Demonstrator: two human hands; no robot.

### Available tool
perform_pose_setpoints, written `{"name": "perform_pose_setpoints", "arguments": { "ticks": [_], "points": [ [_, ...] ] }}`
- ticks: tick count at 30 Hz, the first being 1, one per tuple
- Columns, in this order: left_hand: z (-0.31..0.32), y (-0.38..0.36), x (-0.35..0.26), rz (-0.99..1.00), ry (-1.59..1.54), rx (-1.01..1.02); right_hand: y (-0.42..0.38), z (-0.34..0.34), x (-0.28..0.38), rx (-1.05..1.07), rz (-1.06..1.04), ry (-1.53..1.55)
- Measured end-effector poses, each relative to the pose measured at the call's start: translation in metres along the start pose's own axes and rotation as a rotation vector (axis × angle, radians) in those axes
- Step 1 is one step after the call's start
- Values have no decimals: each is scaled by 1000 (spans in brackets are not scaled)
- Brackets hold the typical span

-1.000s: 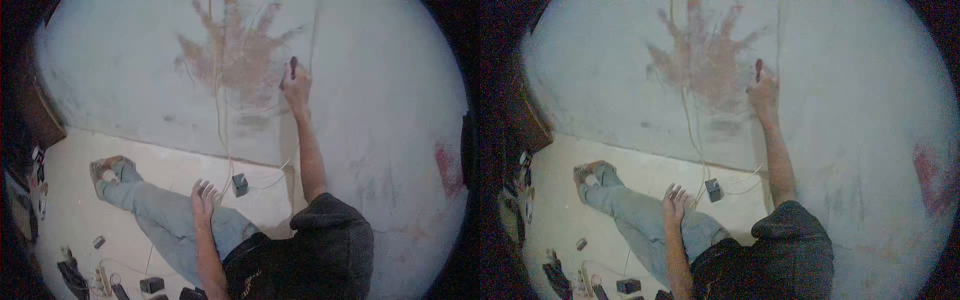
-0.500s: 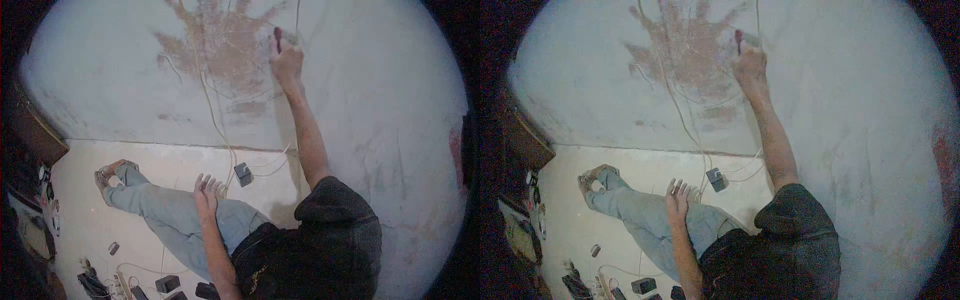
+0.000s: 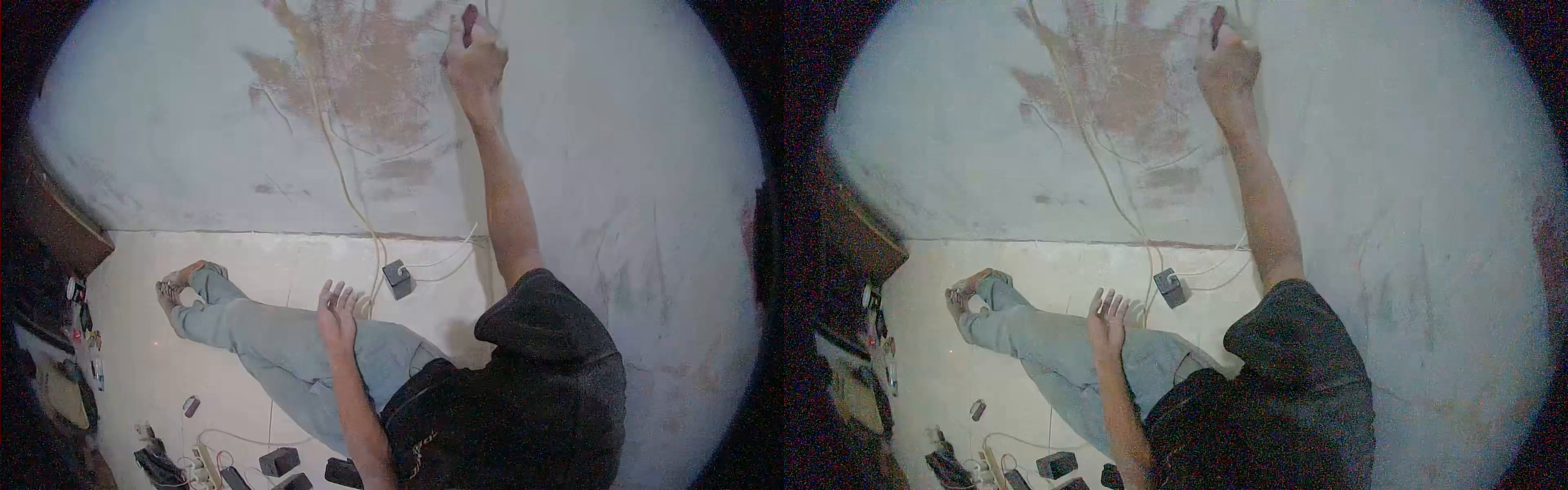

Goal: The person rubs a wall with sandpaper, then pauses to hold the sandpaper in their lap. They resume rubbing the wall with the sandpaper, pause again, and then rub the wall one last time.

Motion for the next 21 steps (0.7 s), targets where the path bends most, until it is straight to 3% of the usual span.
{"name": "perform_pose_setpoints", "arguments": {
  "ticks": [1,3,6,8,10,12,13,15,18,21],
  "points": [
    [0,-1,2,-7,0,-1,-10,0,-3,2,-1,-7],
    [1,-1,0,-6,3,11,-40,-3,7,361,-22,-117],
    [1,0,-1,-10,-5,2,-78,3,4,498,-62,-8],
    [3,-5,3,17,-22,4,-82,9,0,485,-11,83],
    [0,-1,1,20,-54,40,-71,14,1,245,-192,68],
    [-1,-2,1,29,-66,41,-44,12,-3,365,-45,103],
    [2,-3,0,39,-46,23,-31,14,0,174,-110,78],
    [-4,-2,-2,65,-61,27,-6,8,8,-31,-22,27],
    [-14,7,4,32,-84,71,5,9,2,137,17,-128],
    [-13,10,5,27,-78,79,-25,2,19,228,-20,-51]
  ]
}}
Point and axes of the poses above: each hand's wrist, its own y-axis towards the middle knuckle, its own z-axis out of the palm, x = y × z, the point moved 3 cm from there along y, towards the middle knuckle, and after that the axes turned 7 degrees about -y, right-handed, at the moved point
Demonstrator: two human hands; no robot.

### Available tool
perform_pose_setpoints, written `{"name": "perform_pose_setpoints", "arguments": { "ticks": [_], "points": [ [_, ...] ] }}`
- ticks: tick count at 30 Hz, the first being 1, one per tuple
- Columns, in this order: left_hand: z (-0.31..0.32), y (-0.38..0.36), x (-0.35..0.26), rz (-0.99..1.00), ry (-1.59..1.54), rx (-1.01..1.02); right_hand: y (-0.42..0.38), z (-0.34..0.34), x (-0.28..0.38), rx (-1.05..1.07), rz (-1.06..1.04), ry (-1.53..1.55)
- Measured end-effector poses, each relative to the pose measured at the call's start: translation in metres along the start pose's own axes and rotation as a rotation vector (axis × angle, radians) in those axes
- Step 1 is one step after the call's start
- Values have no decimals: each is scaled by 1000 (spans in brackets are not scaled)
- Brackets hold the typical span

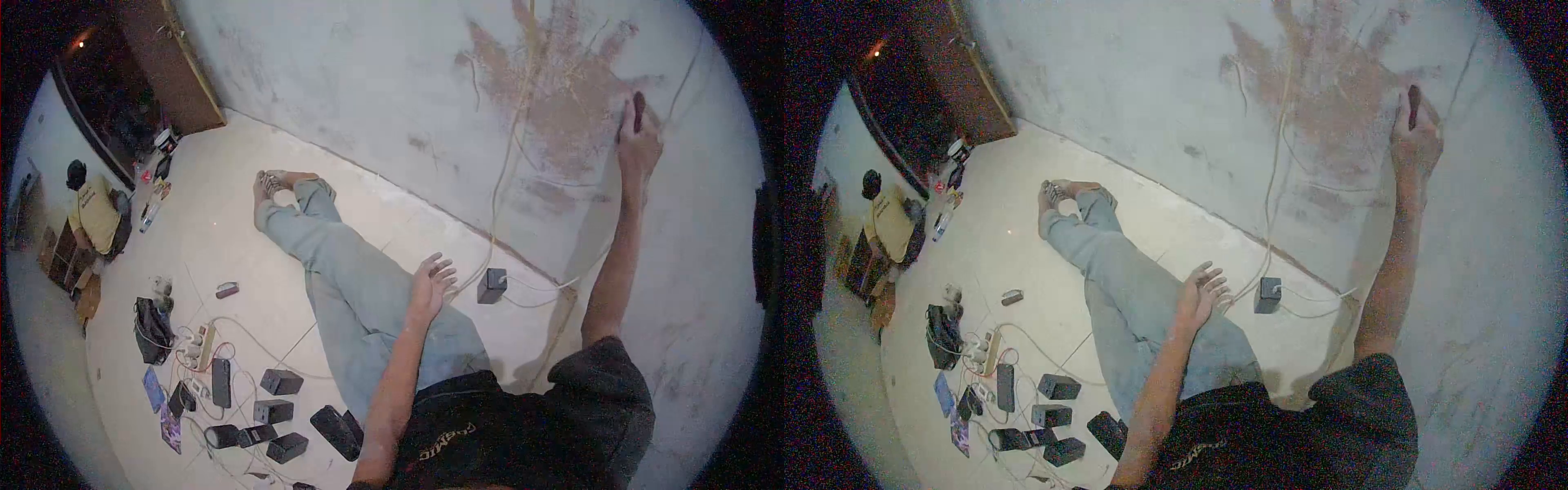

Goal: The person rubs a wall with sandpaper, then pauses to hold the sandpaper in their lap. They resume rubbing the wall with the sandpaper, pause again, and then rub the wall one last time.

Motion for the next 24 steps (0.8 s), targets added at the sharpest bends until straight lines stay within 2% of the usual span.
{"name": "perform_pose_setpoints", "arguments": {
  "ticks": [1,3,7,9,11,12,14,15,16,18,19,22,24],
  "points": [
    [1,-2,-1,10,18,-4,-10,0,-1,0,-4,7],
    [2,-4,-3,4,11,-5,-27,3,1,172,-23,-25],
    [4,-5,-3,4,6,-36,-25,0,2,246,-10,2],
    [3,-5,-3,3,-5,-34,-5,7,-22,-174,-170,-93],
    [3,-5,-2,-2,-14,-36,27,0,-40,-284,-8,-87],
    [3,-4,-2,4,-2,-30,35,-8,-38,-280,-1,-84],
    [3,-4,-3,12,12,-26,44,-12,-35,-20,179,-224],
    [3,-3,-3,8,16,-33,31,-15,-23,-172,116,-87],
    [3,-3,-2,3,17,-40,22,-9,-24,-172,117,-86],
    [5,-5,-3,2,22,-42,3,3,-20,-188,-137,-98],
    [7,-5,-4,3,25,-43,-7,7,-22,-191,-134,-101],
    [8,-7,-3,37,25,-51,-30,26,-22,126,-87,-6],
    [10,-8,-4,39,29,-61,-27,20,-17,112,-87,35]
  ]
}}
Point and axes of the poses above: each hand's wrist, its own y-axis towards the middle knuckle, its own z-axis out of the palm, x = y × z, the point moved 3 cm from there along y, towards the middle knuckle, and after that the axes turned 7 degrees about -y, right-handed, at the moved point
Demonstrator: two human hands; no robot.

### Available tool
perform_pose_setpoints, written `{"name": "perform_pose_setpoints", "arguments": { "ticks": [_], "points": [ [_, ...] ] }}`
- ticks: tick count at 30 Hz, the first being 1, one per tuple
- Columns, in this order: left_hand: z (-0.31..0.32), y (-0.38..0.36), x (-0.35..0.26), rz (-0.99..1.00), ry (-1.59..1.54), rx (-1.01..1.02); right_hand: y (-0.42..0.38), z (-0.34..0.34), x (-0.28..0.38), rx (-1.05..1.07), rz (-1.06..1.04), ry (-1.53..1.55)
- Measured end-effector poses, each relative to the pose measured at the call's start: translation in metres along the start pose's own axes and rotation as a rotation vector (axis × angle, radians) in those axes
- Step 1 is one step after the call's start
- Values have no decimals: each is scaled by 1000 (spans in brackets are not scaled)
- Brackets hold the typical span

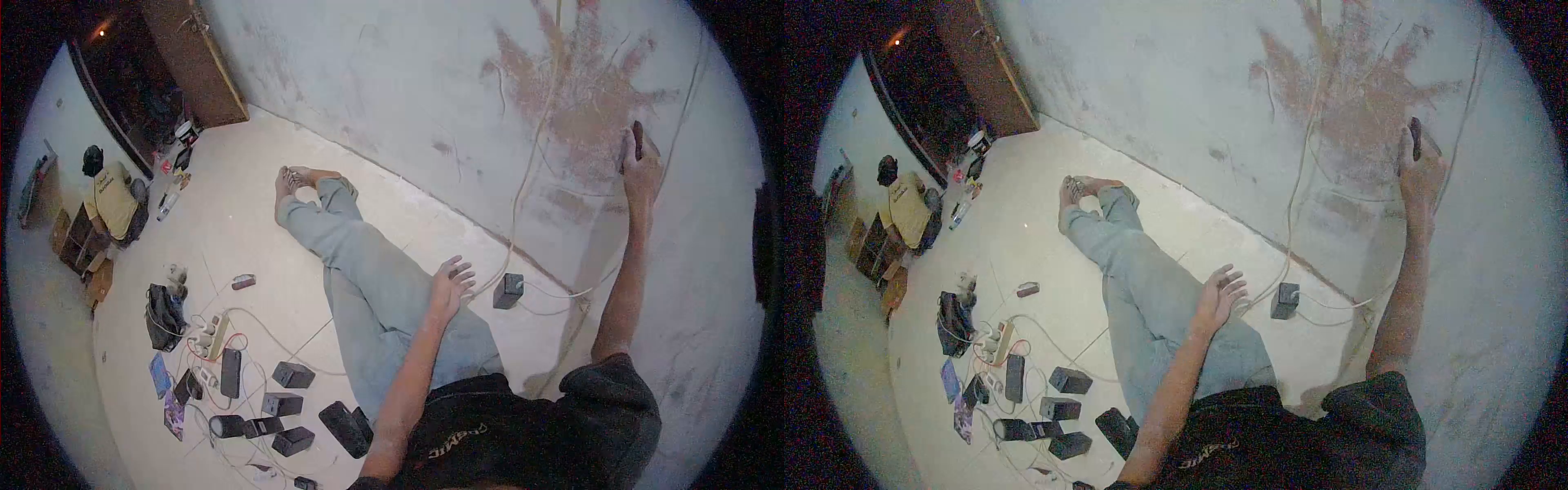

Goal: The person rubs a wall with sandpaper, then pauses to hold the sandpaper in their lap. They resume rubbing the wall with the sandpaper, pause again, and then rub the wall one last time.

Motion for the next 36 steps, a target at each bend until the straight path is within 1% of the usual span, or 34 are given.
{"name": "perform_pose_setpoints", "arguments": {
  "ticks": [2,4,5,7,8,10,11,13,14,16,17,19,20,22,23,25,26,28,30,32,34,35,36],
  "points": [
    [0,0,-1,1,7,-14,11,-4,-2,-11,1,41],
    [-4,3,1,-16,-23,3,34,-15,-14,-273,76,-80],
    [-5,3,2,-16,-23,-4,45,-23,-11,-266,77,-78],
    [-7,3,3,-5,-33,56,61,-39,-11,-243,321,-127],
    [-6,3,1,-5,-31,51,62,-40,-14,-239,323,-126],
    [-2,2,1,-14,0,18,65,-35,-22,-87,328,-126],
    [-2,2,1,-15,0,17,60,-31,-23,-85,328,-126],
    [-2,2,0,-26,-7,0,40,-18,-15,-249,14,-205],
    [-3,2,0,-28,-3,1,30,-13,-10,-249,19,-207],
    [-4,2,1,-28,-12,4,11,-5,5,-297,54,63],
    [-6,4,1,-24,-14,7,4,2,6,-300,51,66],
    [-10,7,4,-22,-19,35,-3,12,8,-288,-36,307],
    [-9,7,4,-22,-19,37,-5,6,11,-290,-37,307],
    [-5,3,1,-29,-15,24,-17,9,23,384,239,271],
    [-4,3,1,-23,-15,25,-23,5,34,382,236,277],
    [-4,3,3,-4,-32,21,-38,0,57,394,259,477],
    [-4,1,1,-6,-27,16,-45,2,64,397,266,479],
    [-1,1,-1,-54,-19,0,-57,0,85,264,111,558],
    [-3,2,0,-48,-7,4,-74,-19,132,300,250,846],
    [-4,3,0,-38,-4,6,-97,-4,142,494,221,768],
    [-5,3,0,-30,-20,18,-117,-8,162,662,174,796],
    [-4,1,-1,-26,-24,14,-128,-3,160,668,170,798],
    [-1,-1,-2,-29,-15,5,-142,8,157,733,173,795]
  ]
}}
Point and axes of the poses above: each hand's wrist, its own y-axis towards the middle knuckle, its own z-axis out of the palm, x = y × z, the point moved 3 cm from there along y, towards the middle knuckle, and after that the axes turned 7 degrees about -y, right-handed, at the moved point
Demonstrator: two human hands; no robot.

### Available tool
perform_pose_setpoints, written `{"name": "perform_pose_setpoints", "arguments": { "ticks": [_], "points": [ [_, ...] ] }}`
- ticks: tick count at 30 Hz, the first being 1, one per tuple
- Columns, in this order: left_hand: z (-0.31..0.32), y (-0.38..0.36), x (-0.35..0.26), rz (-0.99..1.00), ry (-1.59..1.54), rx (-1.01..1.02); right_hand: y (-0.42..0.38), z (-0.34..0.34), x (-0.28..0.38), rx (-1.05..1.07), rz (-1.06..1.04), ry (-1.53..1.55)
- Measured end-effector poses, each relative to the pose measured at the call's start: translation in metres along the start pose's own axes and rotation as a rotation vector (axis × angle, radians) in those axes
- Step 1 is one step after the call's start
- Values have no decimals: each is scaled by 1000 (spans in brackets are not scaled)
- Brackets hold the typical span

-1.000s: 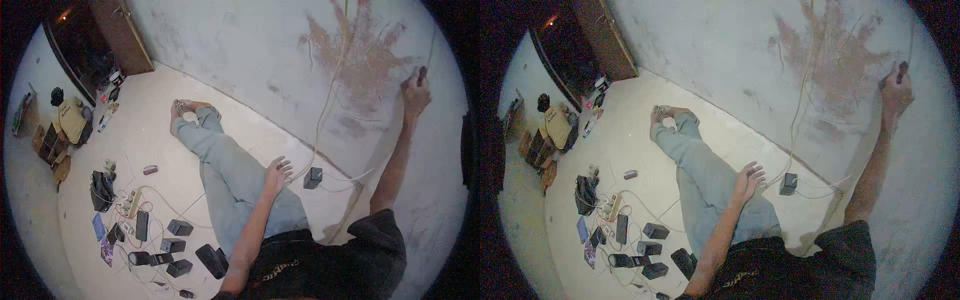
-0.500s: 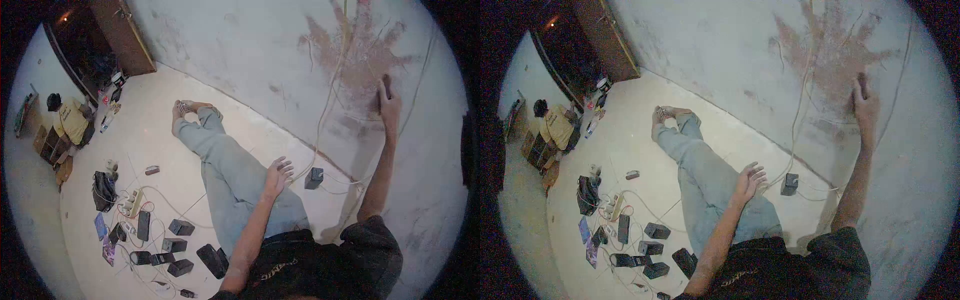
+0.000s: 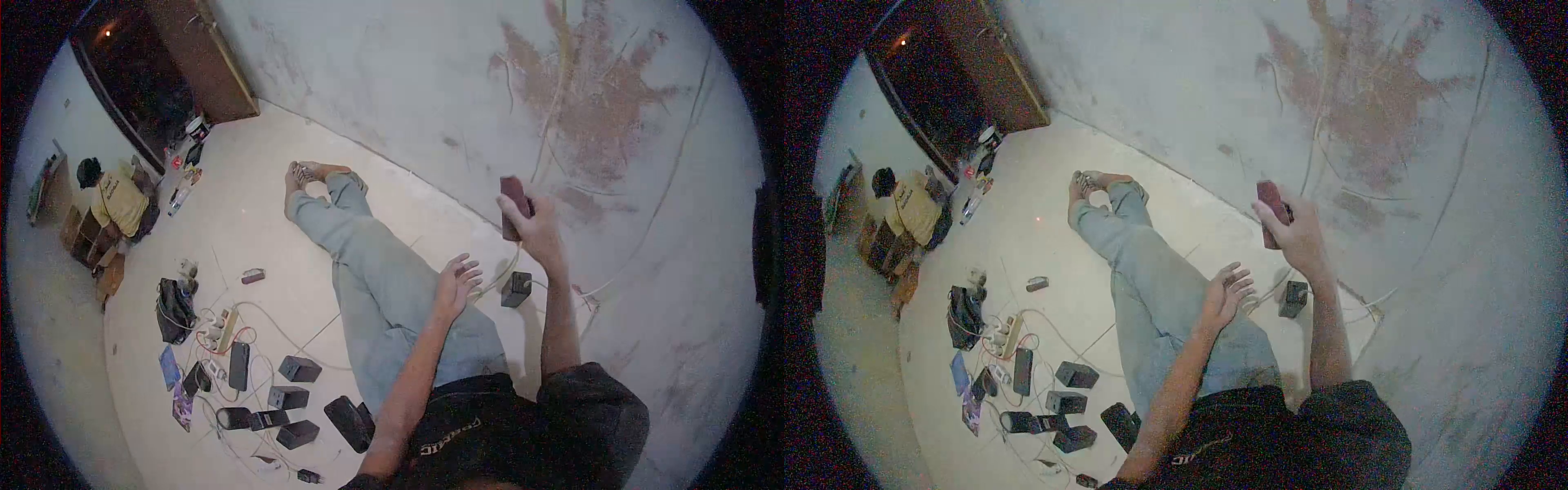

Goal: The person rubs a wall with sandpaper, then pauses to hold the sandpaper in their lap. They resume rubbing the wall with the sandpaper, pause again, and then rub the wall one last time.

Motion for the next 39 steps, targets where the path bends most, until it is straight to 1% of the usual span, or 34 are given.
{"name": "perform_pose_setpoints", "arguments": {
  "ticks": [1,2,4,5,6,8,9,10,11,12,13,14,16,17,19,20,22,23,27,29,30,32,33,34,36,37,39],
  "points": [
    [3,-2,0,-2,5,-12,-4,9,-12,62,28,-4],
    [2,-6,1,5,-11,-23,-10,12,-19,82,26,-9],
    [6,-7,-4,-11,-35,39,-17,18,-30,58,100,78],
    [5,-6,-7,-2,-31,39,-20,21,-30,46,29,14],
    [6,-5,-5,22,4,36,-23,26,-31,44,26,21],
    [7,-8,-4,36,51,34,-33,37,-32,24,97,130],
    [9,-8,-5,23,40,15,-31,48,-40,-23,39,80],
    [10,-10,-5,11,25,-9,-32,53,-44,-23,39,85],
    [4,-10,-1,14,25,-13,-33,63,-44,58,199,296],
    [-1,-7,-1,108,196,80,-34,73,-42,141,357,506],
    [-6,-6,1,199,364,170,-38,83,-34,146,358,507],
    [-10,-3,2,209,357,206,-44,98,-23,170,368,669],
    [-20,7,7,89,109,228,-54,119,-8,205,380,997],
    [-24,13,7,39,27,231,-60,126,-11,203,379,1000],
    [-30,20,8,-11,-53,247,-74,150,-25,384,420,711],
    [-32,22,11,-30,-88,254,-83,165,-35,390,422,708],
    [-37,25,13,-54,-117,257,-100,183,-56,208,482,-41],
    [-39,25,13,-59,-124,264,-100,178,-53,233,419,36],
    [-45,29,20,-105,-181,270,-97,197,-77,244,373,49],
    [-49,31,22,-133,-229,261,-103,203,-80,136,338,-194],
    [-50,32,21,-114,-215,276,-108,219,-96,136,335,-202],
    [-48,32,18,-84,-190,289,-118,239,-119,-111,325,-498],
    [-47,32,18,-78,-181,292,-114,222,-92,-36,332,-499],
    [-49,31,18,-72,-177,293,-115,225,-96,-36,333,-503],
    [-48,32,18,-60,-161,301,-113,224,-92,-143,345,-570],
    [-48,31,17,-52,-158,299,-110,217,-95,-149,344,-568],
    [-50,32,17,-52,-147,301,-98,186,-56,268,268,53]
  ]
}}
Point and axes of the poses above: each hand's wrist, its own y-axis towards the middle knuckle, its own z-axis out of the palm, x = y × z, the point moved 3 cm from there along y, towards the middle knuckle, and after that the axes turned 7 degrees about -y, right-handed, at the moved point
